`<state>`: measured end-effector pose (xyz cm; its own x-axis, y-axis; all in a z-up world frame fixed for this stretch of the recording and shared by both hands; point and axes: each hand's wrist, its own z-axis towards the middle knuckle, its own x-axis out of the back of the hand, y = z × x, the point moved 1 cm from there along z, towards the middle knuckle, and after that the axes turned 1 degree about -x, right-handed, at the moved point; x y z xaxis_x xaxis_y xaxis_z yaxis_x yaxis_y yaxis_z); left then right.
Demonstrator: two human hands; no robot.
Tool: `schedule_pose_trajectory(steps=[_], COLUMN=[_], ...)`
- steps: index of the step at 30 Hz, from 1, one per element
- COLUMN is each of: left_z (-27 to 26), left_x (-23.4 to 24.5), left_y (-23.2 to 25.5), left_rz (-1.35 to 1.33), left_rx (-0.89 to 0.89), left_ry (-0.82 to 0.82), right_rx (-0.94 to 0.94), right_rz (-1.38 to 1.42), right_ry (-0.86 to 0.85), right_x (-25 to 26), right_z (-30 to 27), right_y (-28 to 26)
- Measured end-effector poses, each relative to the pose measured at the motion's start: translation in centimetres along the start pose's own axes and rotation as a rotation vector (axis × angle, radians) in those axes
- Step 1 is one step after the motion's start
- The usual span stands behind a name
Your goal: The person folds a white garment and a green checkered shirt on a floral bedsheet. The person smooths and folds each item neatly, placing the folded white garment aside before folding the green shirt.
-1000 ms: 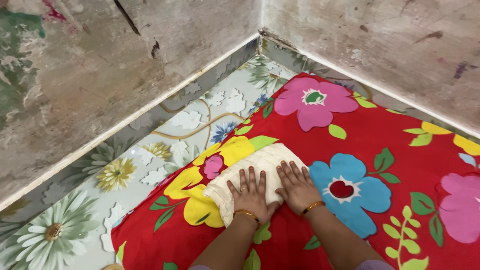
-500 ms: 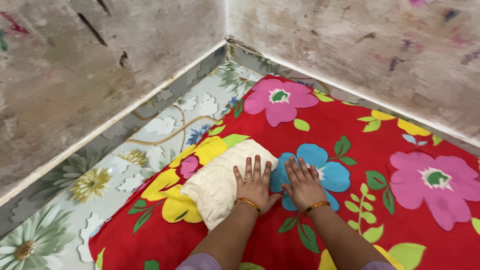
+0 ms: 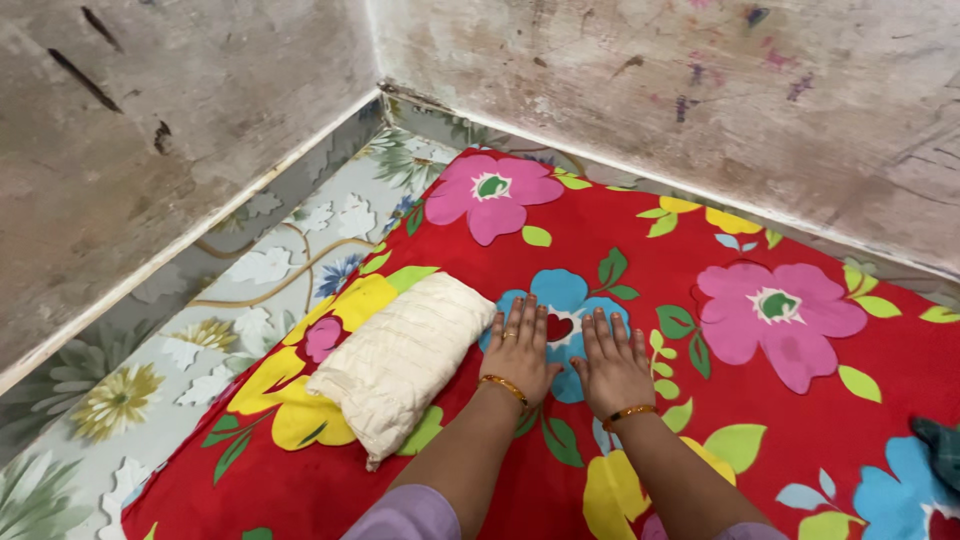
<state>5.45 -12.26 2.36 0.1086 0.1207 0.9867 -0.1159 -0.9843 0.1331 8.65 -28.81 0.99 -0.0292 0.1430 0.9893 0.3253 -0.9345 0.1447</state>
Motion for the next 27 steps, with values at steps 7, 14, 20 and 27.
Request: schedule_pose_trajectory(steps=[7, 14, 20, 27], left_z=[1.4, 2.0, 2.8, 3.1], left_x=[-0.7, -0.9, -0.6, -0.7], left_y=[3.1, 6.3, 9.1, 12.3], left_rz=[0.037, 0.018, 0.093, 0.053], left_rx=[-0.076, -0.124, -0.162, -0.216], left_ry=[0.082, 0.11, 0.078, 0.094], right_rx=[-0.096, -0.184, -0.257, -0.3], right_rz=[0.036, 0.08, 0.089, 0.085], right_ry=[0.002, 0.012, -0.06, -0.047], right_x=[-0.6, -1.6, -1.5, -1.1], right_z=[-1.5, -3.1, -4.6, -6.3], right_y=[2.2, 4.1, 6.7, 9.5])
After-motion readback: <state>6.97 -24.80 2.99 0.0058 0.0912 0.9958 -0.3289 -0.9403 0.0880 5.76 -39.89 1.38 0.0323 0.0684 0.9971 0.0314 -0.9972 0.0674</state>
